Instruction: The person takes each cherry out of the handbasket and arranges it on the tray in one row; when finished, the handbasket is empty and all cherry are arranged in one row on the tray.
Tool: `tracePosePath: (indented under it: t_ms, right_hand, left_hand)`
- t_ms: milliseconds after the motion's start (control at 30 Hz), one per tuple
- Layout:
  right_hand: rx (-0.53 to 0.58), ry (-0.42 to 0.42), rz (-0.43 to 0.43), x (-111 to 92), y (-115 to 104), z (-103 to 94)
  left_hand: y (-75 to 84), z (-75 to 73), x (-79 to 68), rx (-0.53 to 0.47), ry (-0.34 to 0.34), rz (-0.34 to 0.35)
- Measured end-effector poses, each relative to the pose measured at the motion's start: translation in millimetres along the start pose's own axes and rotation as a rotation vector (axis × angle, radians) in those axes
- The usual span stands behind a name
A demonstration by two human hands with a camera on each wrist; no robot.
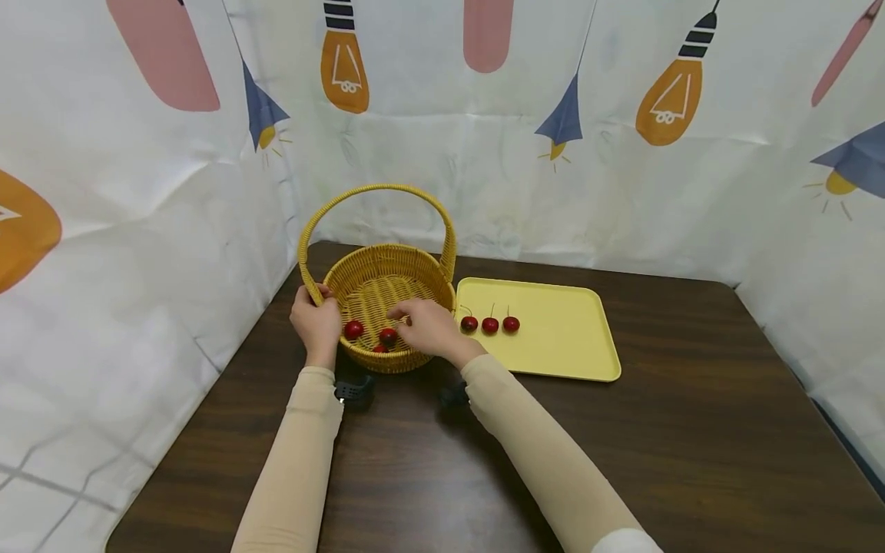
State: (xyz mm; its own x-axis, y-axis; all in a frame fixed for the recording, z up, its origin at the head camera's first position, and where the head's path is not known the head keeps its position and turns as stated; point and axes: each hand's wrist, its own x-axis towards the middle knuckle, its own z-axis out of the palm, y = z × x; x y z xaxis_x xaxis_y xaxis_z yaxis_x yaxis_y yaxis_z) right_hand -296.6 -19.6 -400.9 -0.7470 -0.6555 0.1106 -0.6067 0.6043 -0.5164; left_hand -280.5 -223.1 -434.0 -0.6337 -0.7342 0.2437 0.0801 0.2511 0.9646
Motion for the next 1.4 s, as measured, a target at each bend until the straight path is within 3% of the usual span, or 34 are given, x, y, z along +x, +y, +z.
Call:
tracePosePath:
  t_ms: [133, 267, 633, 933, 1133, 1400]
  right_hand:
    - [-0.067, -0.066, 0.033, 6, -5, 1.9]
    - [-0.066, -0.124, 0.049, 9, -6, 0.1]
    - [-0.076, -0.306, -0.04, 17, -8, -0.8]
    - [-0.147, -0.336, -0.028, 20, -11, 1.7]
    - [-0.127, -0.389, -0.003, 21, -12, 2.0]
    - [-0.067, -0.364, 0.035, 24, -11, 1.3]
  left_hand:
    - [1.2, 0.7, 1.3, -0.013, 0.002, 0.002]
    - [1.6, 1.3, 1.8, -0.01, -0.001, 0.001]
    - [1.0, 0.3, -0.1, 0.012, 0.01, -0.012]
    - [0.2, -0.6, 0.2, -0.016, 0.003, -0.022]
    - [-1.5, -1.4, 0.5, -0.006, 0.012, -0.016]
    - [-0.9, 1.1, 1.9, 0.011, 0.012, -0.002]
